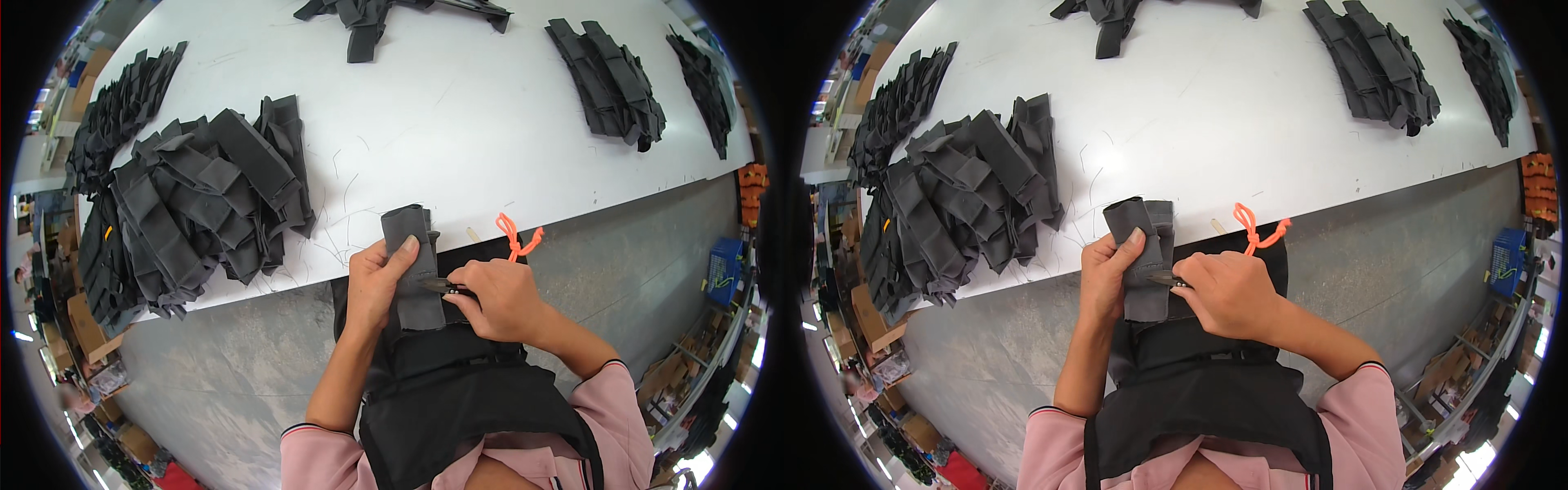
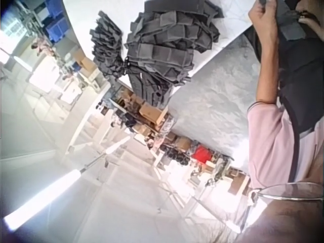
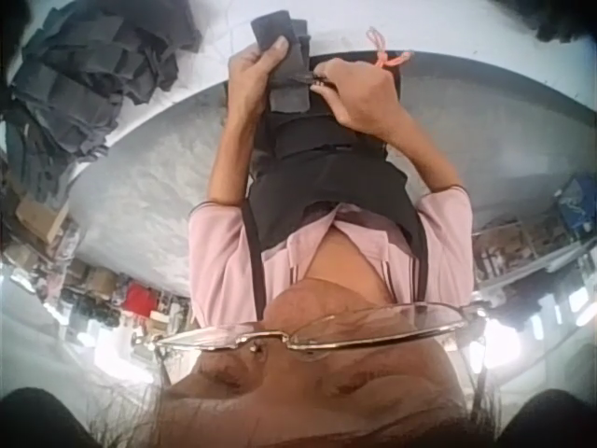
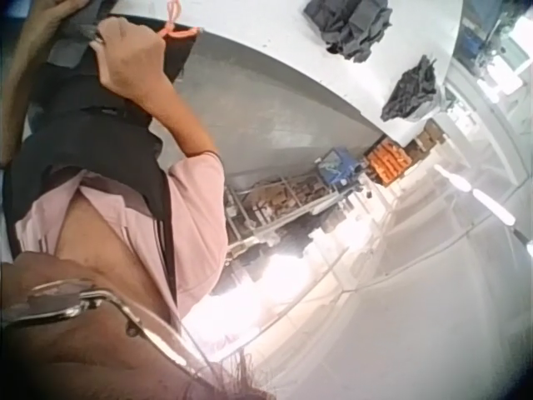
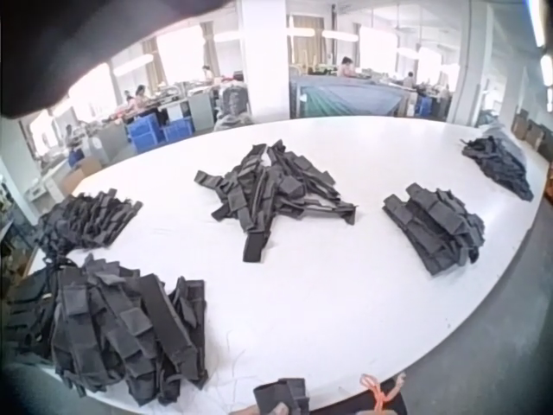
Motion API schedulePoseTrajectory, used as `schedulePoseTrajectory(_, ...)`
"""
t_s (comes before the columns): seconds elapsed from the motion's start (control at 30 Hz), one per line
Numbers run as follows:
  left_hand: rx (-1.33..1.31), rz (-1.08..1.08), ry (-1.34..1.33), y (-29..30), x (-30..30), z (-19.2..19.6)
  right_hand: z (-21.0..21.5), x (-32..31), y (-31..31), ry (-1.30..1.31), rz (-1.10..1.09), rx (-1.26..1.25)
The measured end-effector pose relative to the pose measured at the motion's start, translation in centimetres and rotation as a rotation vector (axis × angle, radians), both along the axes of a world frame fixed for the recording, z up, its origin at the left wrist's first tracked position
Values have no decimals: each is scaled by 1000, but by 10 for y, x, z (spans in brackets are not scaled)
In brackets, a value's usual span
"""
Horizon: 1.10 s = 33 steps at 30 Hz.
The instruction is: Trimming excess threads or material from black fabric strips using nippers.
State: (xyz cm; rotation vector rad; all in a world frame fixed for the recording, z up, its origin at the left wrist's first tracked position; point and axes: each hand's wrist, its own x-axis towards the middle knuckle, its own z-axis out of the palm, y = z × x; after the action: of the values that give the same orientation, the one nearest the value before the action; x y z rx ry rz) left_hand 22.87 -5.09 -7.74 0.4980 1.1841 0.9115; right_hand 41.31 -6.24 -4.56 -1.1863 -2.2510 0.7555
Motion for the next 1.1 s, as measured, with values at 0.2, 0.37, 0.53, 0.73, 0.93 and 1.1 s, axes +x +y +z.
schedulePoseTrajectory(0.2, -3, -12, -2, 0, 0, 2, -4, 3, 9, 13, 161, 129)
schedulePoseTrajectory(0.37, -34, -52, -39, -1, 0, -1, -5, 5, 10, 532, 79, -777)
schedulePoseTrajectory(0.53, -24, -22, -49, -3, 0, -1, 4, 4, -1, 385, -135, -540)
schedulePoseTrajectory(0.73, -20, 5, -38, -2, 4, -1, 9, 2, 0, 71, 11, -96)
schedulePoseTrajectory(0.93, -28, 23, -34, -3, 7, 0, 0, 0, -1, 103, 24, -6)
schedulePoseTrajectory(1.1, -37, 30, -37, -3, 7, 0, -5, -1, -2, 131, 8, 58)
